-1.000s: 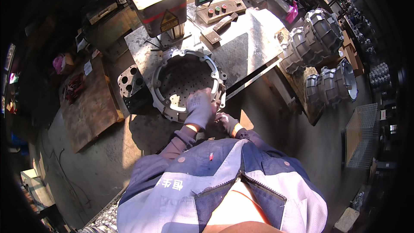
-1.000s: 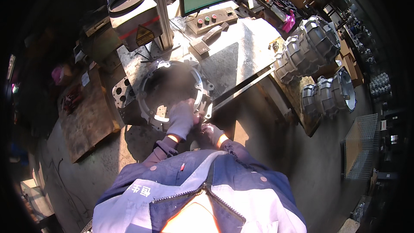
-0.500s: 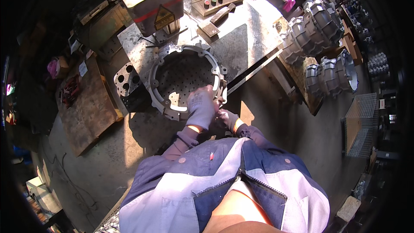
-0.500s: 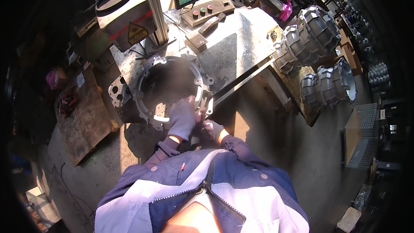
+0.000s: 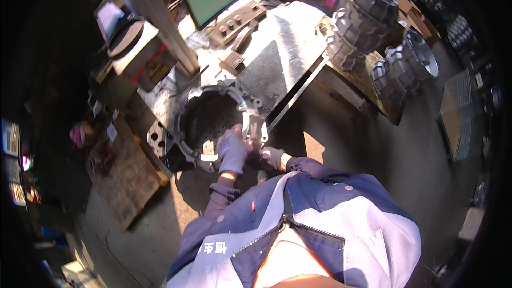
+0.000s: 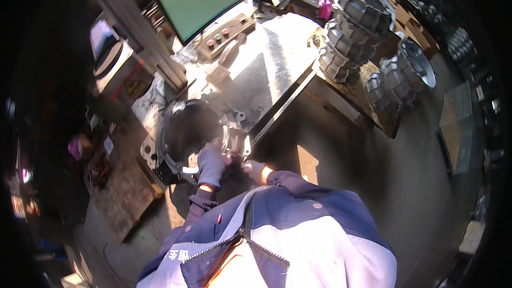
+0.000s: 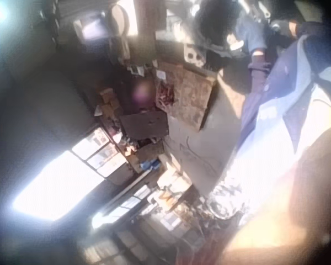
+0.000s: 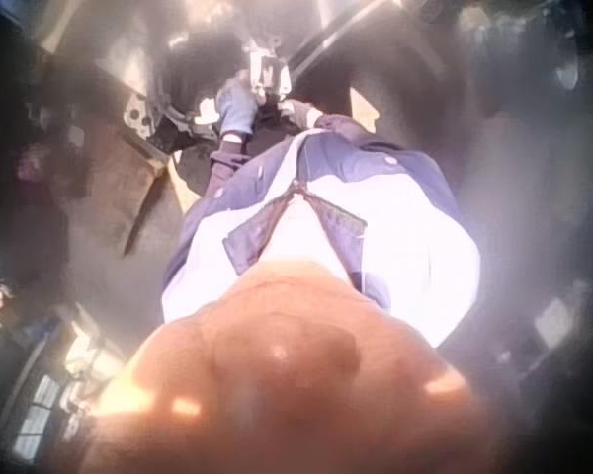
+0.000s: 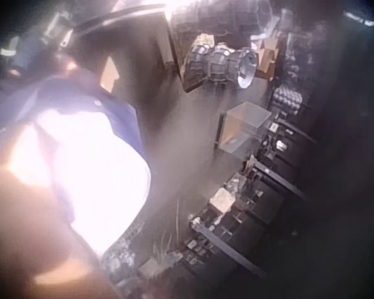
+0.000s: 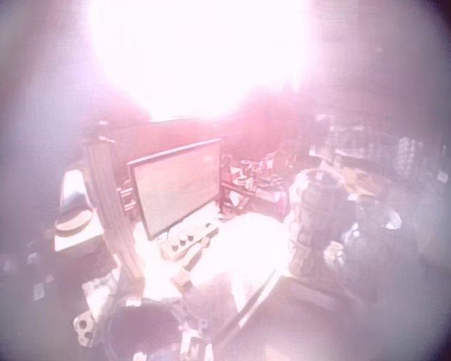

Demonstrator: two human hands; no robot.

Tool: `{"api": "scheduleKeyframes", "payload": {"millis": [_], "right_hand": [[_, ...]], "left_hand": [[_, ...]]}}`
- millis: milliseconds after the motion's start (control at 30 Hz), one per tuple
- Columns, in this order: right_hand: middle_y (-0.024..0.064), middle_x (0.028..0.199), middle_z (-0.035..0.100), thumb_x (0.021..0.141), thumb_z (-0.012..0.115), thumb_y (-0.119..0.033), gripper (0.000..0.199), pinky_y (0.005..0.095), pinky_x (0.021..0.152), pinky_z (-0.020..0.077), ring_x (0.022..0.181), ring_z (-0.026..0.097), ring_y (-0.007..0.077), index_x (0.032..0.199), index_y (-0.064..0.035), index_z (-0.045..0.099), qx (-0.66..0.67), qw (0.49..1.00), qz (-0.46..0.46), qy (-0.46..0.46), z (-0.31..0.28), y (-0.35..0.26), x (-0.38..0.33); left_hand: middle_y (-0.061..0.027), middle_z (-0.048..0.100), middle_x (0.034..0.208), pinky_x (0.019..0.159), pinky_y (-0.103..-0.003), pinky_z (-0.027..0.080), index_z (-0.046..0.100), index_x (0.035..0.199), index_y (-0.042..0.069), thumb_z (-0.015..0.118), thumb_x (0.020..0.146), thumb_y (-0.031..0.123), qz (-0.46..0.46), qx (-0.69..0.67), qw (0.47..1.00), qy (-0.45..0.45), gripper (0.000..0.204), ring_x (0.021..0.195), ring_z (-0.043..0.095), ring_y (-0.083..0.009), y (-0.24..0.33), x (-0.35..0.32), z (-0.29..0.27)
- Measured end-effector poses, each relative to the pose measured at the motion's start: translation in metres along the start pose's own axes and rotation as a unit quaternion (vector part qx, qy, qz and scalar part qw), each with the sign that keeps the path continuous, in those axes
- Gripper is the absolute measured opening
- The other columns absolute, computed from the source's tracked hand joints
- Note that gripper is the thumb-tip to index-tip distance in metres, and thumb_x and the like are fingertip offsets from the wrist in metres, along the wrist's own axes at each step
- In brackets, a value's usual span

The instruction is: The person repeatedly picks up metal engine components from a wire basket, places them on a workbench, aligns them with a jig, and then moves them to a stack on the right. The cycle repeats with multiple identical parts throughout the clip.

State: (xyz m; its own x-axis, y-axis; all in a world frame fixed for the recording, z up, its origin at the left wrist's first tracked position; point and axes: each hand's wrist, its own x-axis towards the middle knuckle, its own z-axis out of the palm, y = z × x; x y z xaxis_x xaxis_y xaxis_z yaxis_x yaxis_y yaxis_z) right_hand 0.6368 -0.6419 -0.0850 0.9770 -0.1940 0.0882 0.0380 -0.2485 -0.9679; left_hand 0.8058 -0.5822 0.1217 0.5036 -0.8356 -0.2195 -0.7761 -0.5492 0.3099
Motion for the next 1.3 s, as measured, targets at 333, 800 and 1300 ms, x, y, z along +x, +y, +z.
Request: {"api": "scheduleKeyframes", "payload": {"millis": [333, 800, 1300], "right_hand": [[0.0097, 0.081, 0.064, 0.084, 0.063, -0.013, 0.011, 0.0326, 0.063, 0.0466, 0.072, 0.060, 0.0226, 0.087, -0.0031, 0.065, 0.103, 0.984, 0.096, 0.109, -0.056, -0.095, 0.034], [0.0298, 0.091, 0.066, 0.090, 0.064, -0.034, 0.045, 0.0422, 0.071, 0.0527, 0.081, 0.068, 0.0328, 0.109, 0.0071, 0.062, -0.146, 0.899, 0.130, 0.392, -0.241, -0.309, -0.256], [0.0144, 0.091, 0.068, 0.086, 0.057, -0.004, 0.015, 0.0385, 0.071, 0.0528, 0.084, 0.065, 0.0286, 0.099, -0.0026, 0.065, -0.238, 0.670, 0.108, 0.695, -0.455, -0.173, -0.387]], "left_hand": [[-0.0075, 0.067, 0.085, 0.070, -0.030, 0.048, 0.064, 0.104, -0.007, 0.078, 0.073, 0.030, 0.029, -0.330, 0.943, 0.041, 0.051, 0.075, 0.059, -0.0160, 0.043, 0.023, -0.075], [-0.0062, 0.062, 0.097, 0.079, -0.029, 0.049, 0.056, 0.107, -0.001, 0.064, 0.087, 0.051, 0.381, -0.422, 0.823, -0.010, 0.056, 0.089, 0.059, -0.0131, 0.365, -0.001, -0.099], [-0.0144, 0.070, 0.096, 0.066, -0.036, 0.053, 0.064, 0.111, 0.003, 0.066, 0.088, 0.015, 0.706, -0.124, 0.694, 0.068, 0.026, 0.075, 0.069, -0.0257, 0.756, 0.090, 0.009]]}}
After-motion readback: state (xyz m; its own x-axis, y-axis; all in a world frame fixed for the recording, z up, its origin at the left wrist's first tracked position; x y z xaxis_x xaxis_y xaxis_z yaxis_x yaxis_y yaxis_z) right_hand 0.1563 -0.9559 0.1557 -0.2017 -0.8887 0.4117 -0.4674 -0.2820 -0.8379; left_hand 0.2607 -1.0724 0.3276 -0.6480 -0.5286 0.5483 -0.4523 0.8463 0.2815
